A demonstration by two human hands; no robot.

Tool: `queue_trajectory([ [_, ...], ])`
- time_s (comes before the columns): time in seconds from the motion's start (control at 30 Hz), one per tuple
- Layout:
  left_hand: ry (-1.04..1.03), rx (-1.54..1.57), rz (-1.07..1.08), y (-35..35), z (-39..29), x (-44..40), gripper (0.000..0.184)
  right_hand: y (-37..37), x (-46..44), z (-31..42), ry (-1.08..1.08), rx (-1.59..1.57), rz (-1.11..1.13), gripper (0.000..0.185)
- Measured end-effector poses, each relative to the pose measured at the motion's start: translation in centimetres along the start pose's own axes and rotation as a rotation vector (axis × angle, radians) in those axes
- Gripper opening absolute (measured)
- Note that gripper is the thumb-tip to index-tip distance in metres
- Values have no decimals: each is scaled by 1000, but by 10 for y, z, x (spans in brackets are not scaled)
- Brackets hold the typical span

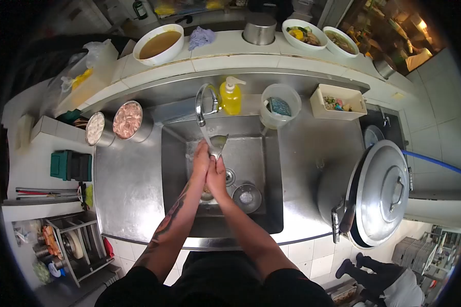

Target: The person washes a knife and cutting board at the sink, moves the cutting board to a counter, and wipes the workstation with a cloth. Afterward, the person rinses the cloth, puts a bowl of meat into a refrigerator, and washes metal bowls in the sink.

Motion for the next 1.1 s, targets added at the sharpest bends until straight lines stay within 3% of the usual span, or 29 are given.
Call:
queue_trajectory([
  [0.03,0,89,-66,1,15,-2,42,4,-2,-2,32,11,41,25],
  [0.07,-193,-170,-68,-1,57,-24,40,10,-11,-20,-21,141,81,24],
  [0.1,-176,-173,-84,4,46,-23,40,16,-15,-22,-37,152,94,24],
  [0.17,-230,10,77,8,2,-13,40,31,-24,-23,-165,-109,105,20],
  [0.2,-81,236,113,9,22,-27,40,40,-21,-19,-187,-93,114,20],
  [0.23,-65,234,98,16,38,-41,40,46,-19,-11,-261,-169,104,12],
  [0.3,38,81,287,23,69,-57,35,66,-18,-8,-337,-223,88,10],
  [0.33,364,-34,357,30,90,-49,38,80,-15,-7,-156,191,179,9],
  [0.4,273,-380,436,57,201,-62,41,96,-8,-7,244,1001,362,8],
  [0.43,283,-366,434,70,220,-52,41,104,-2,-11,243,1017,369,8],
  [0.5,166,-556,283,99,247,-19,47,113,7,-16,325,950,370,15],
  [0.57,93,-675,189,110,264,7,47,76,16,13,271,974,438,25],
  [0.63,42,-717,138,108,269,26,48,35,24,20,151,638,402,31],
  [0.7,-7,-740,102,99,269,35,48,-13,33,7,-121,190,420,40],
  [0.77,-49,-754,74,94,264,42,49,-59,45,-10,-366,0,402,42],
  [0.83,-76,-762,63,96,258,44,50,-95,51,-62,-555,-260,540,42],
  [0.97,-74,-720,53,107,239,46,52,-122,75,-119,-624,-207,492,49],
  [1.03,-62,-690,42,112,232,45,53,-121,87,-123,-553,24,512,59],
  [1.07,-52,-670,35,114,228,44,54,-118,84,-134,-432,110,636,80],
  [1.1,-47,-650,24,116,224,40,55,-107,81,-131,-425,108,630,80],
])
Point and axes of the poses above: each hand's wrist, its own x-axis away from the middle knuckle, its own y-axis out of the back of the hand, z = x × y, the point moved 4 cm from there along -x, towards the middle knuckle, and after that the axes turned 13 degrees about -z, right-handed, at the moved point
